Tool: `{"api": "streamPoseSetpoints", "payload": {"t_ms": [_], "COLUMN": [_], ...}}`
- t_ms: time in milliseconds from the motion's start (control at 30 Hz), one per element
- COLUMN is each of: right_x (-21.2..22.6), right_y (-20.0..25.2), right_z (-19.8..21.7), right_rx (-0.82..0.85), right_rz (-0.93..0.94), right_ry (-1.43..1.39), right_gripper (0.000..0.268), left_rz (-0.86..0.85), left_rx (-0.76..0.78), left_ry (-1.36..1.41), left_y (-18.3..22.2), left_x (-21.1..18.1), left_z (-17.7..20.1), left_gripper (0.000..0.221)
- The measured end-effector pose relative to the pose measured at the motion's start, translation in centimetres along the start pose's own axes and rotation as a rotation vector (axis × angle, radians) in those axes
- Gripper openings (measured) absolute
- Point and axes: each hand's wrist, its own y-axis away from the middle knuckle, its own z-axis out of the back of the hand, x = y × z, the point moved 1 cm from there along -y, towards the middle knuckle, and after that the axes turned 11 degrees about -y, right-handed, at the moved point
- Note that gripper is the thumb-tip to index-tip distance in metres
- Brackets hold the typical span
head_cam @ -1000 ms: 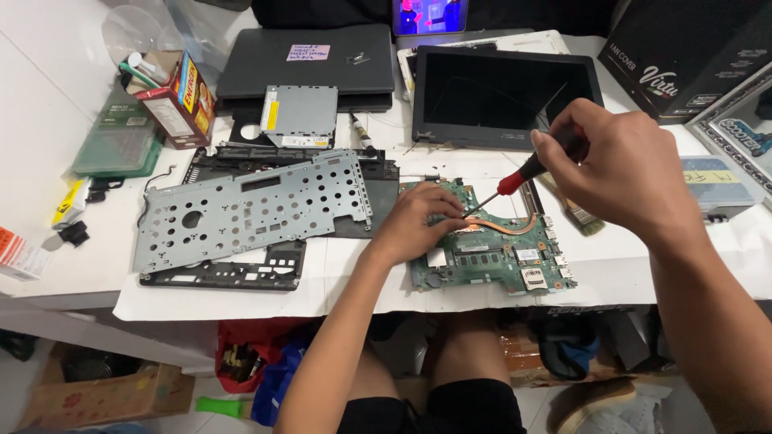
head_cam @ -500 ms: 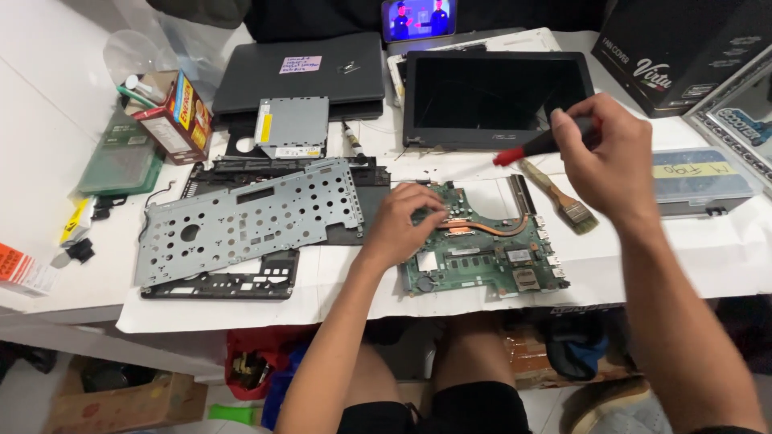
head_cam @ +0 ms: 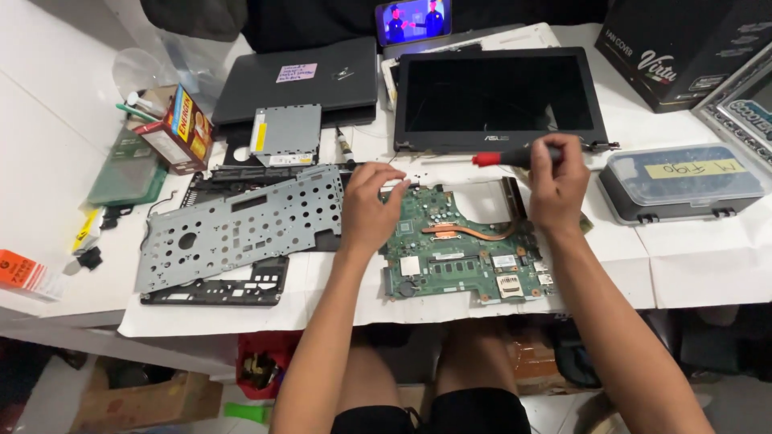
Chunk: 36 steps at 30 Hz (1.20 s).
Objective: Unscrewing and removing components from a laptop motherboard on a repair bench.
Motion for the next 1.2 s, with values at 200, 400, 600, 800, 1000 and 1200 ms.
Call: {"api": "streamPoseSetpoints", "payload": {"t_ms": [200, 400, 600, 800, 1000, 1200], "right_x": [0.0, 0.3, 0.2, -0.4, -0.6, -0.1], "right_y": [-0.6, -0.7, -0.8, -0.8, -0.6, -0.6], "right_z": [0.8, 0.7, 0.6, 0.7, 0.8, 0.6], "right_rx": [-0.078, -0.061, -0.053, -0.04, -0.024, -0.01], "right_rz": [-0.052, -0.054, -0.07, -0.058, -0.052, -0.049], "right_ry": [-0.043, -0.027, -0.028, -0.028, -0.035, 0.003], "right_gripper": [0.021, 0.021, 0.021, 0.02, 0.021, 0.019], "left_rz": [0.057, 0.147, 0.153, 0.144, 0.132, 0.123], "left_rx": [0.275, 0.456, 0.462, 0.471, 0.491, 0.483], "left_ry": [-0.167, -0.166, -0.073, -0.039, -0.015, 0.004], "left_y": [-2.7, -4.1, -3.9, -3.9, -3.6, -3.3], "left_x": [1.0, 1.9, 3.3, 3.6, 3.6, 4.1], "left_z": [-1.1, -3.0, -3.5, -3.3, -2.7, -2.8], "left_gripper": [0.009, 0.014, 0.016, 0.018, 0.023, 0.024]}}
